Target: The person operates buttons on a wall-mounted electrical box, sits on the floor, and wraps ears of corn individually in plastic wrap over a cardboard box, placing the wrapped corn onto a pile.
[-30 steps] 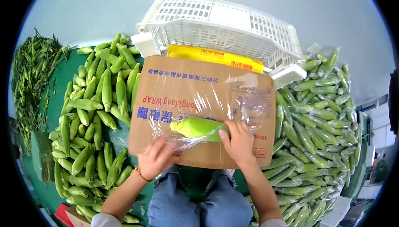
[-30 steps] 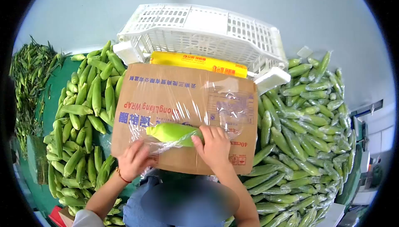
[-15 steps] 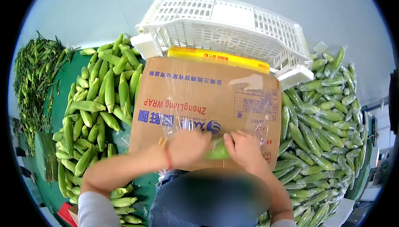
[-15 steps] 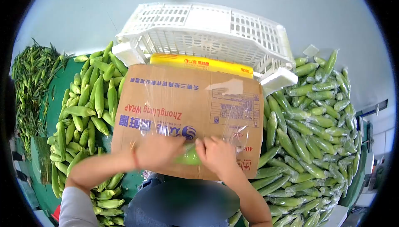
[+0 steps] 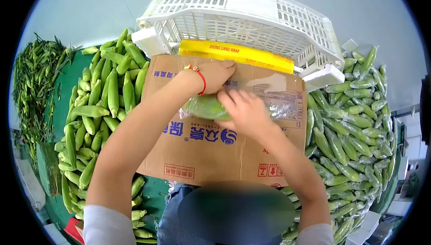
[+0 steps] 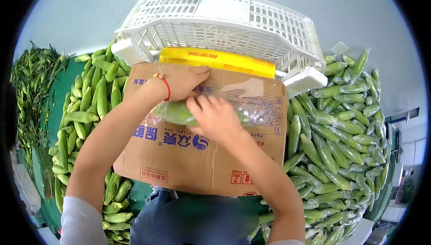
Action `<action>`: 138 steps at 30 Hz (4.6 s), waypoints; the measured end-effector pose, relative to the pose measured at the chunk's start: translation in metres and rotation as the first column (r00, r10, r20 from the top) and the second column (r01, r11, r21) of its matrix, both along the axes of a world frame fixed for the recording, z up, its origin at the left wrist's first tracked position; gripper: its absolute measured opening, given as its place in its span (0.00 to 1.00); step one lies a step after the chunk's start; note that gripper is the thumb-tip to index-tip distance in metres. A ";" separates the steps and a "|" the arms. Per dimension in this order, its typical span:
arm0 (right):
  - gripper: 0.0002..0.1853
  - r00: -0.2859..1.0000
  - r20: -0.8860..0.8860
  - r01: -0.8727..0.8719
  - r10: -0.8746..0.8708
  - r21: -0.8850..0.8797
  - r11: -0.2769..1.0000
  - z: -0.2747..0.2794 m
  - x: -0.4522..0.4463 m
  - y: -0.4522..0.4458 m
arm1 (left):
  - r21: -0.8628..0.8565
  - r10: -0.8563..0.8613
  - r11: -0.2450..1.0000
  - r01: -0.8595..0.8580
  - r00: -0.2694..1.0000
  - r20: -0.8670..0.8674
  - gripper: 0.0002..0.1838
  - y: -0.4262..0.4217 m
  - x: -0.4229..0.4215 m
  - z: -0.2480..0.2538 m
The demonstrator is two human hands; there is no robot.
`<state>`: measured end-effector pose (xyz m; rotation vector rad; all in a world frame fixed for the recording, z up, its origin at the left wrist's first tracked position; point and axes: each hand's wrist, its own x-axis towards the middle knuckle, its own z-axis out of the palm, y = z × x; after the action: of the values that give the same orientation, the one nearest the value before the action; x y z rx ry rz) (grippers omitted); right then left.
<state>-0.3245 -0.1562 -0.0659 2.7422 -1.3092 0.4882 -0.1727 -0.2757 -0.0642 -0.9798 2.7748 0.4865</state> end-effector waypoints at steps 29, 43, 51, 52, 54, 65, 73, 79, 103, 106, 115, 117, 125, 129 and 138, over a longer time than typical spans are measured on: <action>0.24 0.551 0.690 0.152 -0.470 0.471 0.869 0.034 -0.061 0.130 | 0.782 0.813 0.479 -0.398 -0.135 -0.567 0.16 0.193 0.031 -0.021; 0.44 -0.630 0.711 -0.223 -0.312 0.219 0.950 -0.002 -0.059 0.165 | 0.567 0.308 0.824 0.008 0.834 -0.459 0.45 0.227 -0.084 0.051; 0.23 -0.627 0.691 0.263 -0.360 0.623 0.737 0.027 -0.362 0.226 | -0.050 -0.085 0.996 0.071 0.894 -0.440 0.35 0.223 -0.035 0.023; 0.21 -0.455 0.818 0.330 -0.352 0.523 0.786 0.038 -0.439 0.227 | -0.058 -0.019 0.998 -0.008 0.894 -0.448 0.34 0.224 -0.012 0.008; 0.18 -0.532 0.843 0.641 -0.081 0.464 0.611 0.083 -0.529 0.200 | -0.068 0.099 0.987 -0.144 0.890 -0.444 0.33 0.226 0.016 -0.005; 0.26 0.922 0.178 0.266 -0.343 0.353 0.897 0.000 -0.109 0.078 | -0.245 0.475 0.722 -0.647 0.721 -0.505 0.32 0.102 0.082 -0.020; 0.05 0.605 0.571 0.383 -0.555 0.403 0.831 -0.010 -0.101 0.006 | -0.117 0.261 0.876 -0.468 0.662 -0.702 0.02 0.009 0.096 -0.028; 0.03 0.482 0.583 0.267 -0.654 0.613 0.744 0.014 -0.102 0.084 | -0.398 0.111 0.808 -0.434 0.776 -0.621 0.16 0.053 0.085 -0.030; 0.04 0.329 0.687 0.242 -0.648 0.602 0.761 0.028 -0.105 0.105 | -0.258 0.230 0.880 -0.399 0.832 -0.504 0.10 -0.004 0.062 -0.044; 0.03 0.272 0.682 0.281 -0.678 0.618 0.734 0.023 -0.117 0.098 | 0.077 0.407 0.814 -0.576 0.470 -0.783 0.05 -0.010 0.066 -0.031; 0.02 0.280 0.726 0.172 -0.629 0.606 0.776 0.044 -0.130 0.102 | -0.064 0.262 0.831 -0.553 0.489 -0.832 0.02 0.059 0.125 0.068; 0.02 0.291 0.697 0.104 -0.656 0.658 0.745 0.047 -0.136 0.134 | -0.078 0.248 0.859 -0.506 0.543 -0.802 0.03 0.113 0.149 0.068; 0.05 0.579 0.290 0.029 -0.762 0.927 0.375 0.027 -0.119 0.232 | -0.179 -0.008 0.970 -0.161 0.722 -0.692 0.10 0.267 0.198 0.021; 0.05 0.656 0.157 0.122 -0.738 0.943 0.309 0.026 -0.102 0.232 | -0.170 0.083 0.960 -0.224 0.804 -0.589 0.10 0.308 0.198 -0.010; 0.02 0.327 0.543 0.047 -0.774 0.808 0.587 0.103 -0.113 0.235 | -0.198 0.112 0.888 -0.415 0.614 -0.781 0.07 0.251 0.193 0.062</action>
<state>-0.4371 0.0787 0.0373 2.1542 -2.9474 1.8935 0.0202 -0.0250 -0.0024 -1.6152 3.5769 0.5192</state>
